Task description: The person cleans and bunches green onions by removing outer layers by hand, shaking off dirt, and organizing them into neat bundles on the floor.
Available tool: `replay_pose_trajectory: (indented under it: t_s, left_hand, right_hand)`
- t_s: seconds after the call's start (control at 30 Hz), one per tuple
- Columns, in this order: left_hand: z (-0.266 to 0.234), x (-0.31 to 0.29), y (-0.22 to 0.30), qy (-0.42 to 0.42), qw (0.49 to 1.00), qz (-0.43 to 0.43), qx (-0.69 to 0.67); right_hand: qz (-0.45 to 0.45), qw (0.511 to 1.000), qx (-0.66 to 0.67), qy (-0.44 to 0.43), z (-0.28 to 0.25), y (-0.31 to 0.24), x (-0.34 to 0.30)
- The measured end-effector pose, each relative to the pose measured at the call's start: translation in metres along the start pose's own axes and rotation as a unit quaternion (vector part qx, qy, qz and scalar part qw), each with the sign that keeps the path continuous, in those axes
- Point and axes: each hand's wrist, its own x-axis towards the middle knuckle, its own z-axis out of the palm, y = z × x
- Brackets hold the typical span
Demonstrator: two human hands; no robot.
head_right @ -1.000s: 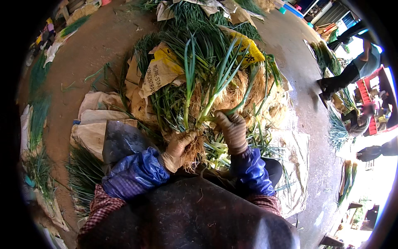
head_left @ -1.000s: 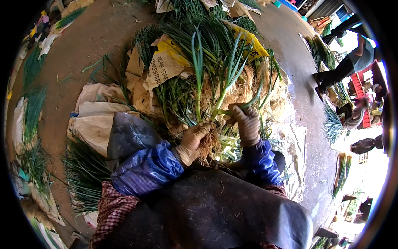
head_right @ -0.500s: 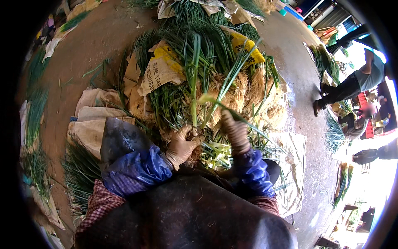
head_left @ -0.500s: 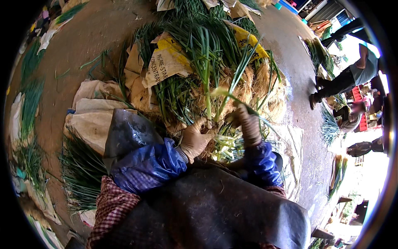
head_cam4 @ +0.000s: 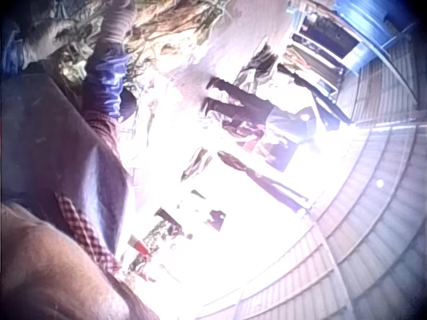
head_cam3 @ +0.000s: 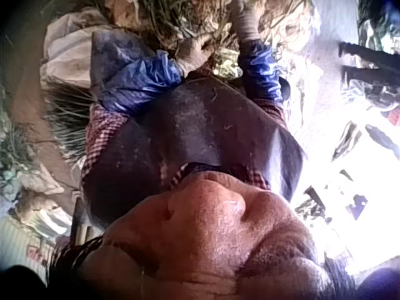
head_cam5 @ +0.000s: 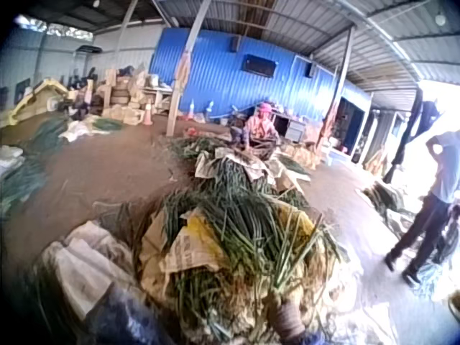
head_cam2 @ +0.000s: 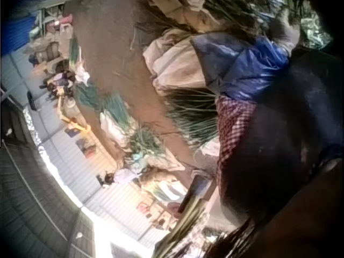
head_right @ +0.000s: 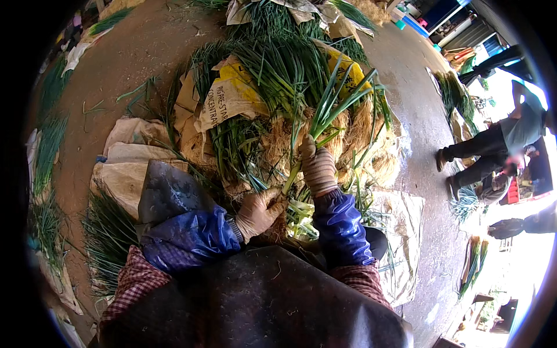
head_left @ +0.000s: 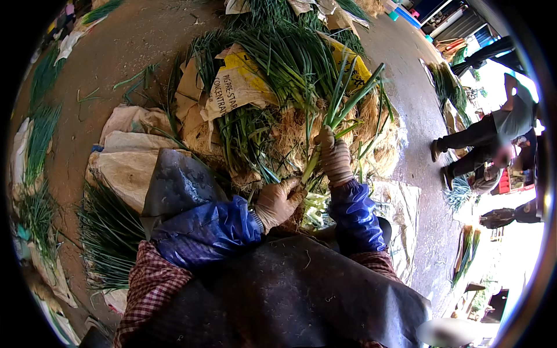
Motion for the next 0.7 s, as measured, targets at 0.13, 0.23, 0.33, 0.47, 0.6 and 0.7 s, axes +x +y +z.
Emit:
replay_pose_trajectory:
  t_s: [0.13,0.23,0.33,0.47,0.6,0.7]
  left_hand:
    - [-0.001,0.005,0.008,0.043,0.995,-0.021,-0.09]
    - [0.004,0.011,-0.01,0.04,0.988,-0.079,-0.125]
    - [-0.007,0.016,0.011,0.013,0.959,-0.217,-0.18]
    - [0.001,0.018,-0.025,0.093,0.852,-0.283,-0.43]
    - [-0.009,0.019,-0.026,-0.057,0.645,-0.265,-0.715]
    - [0.0,0.022,-0.028,-0.157,0.514,-0.248,-0.806]
  right_hand:
    - [-0.126,0.931,-0.342,0.028,-0.004,0.014,-0.005]
    - [-0.18,0.981,-0.007,-0.073,0.003,-0.005,-0.027]
    - [-0.148,0.946,0.203,-0.204,-0.021,0.001,-0.042]
    - [-0.212,0.908,0.356,-0.06,-0.041,-0.047,-0.065]
    - [-0.113,0.938,0.23,0.234,-0.055,-0.061,-0.043]
    - [0.144,0.922,0.357,-0.033,-0.048,0.026,-0.026]
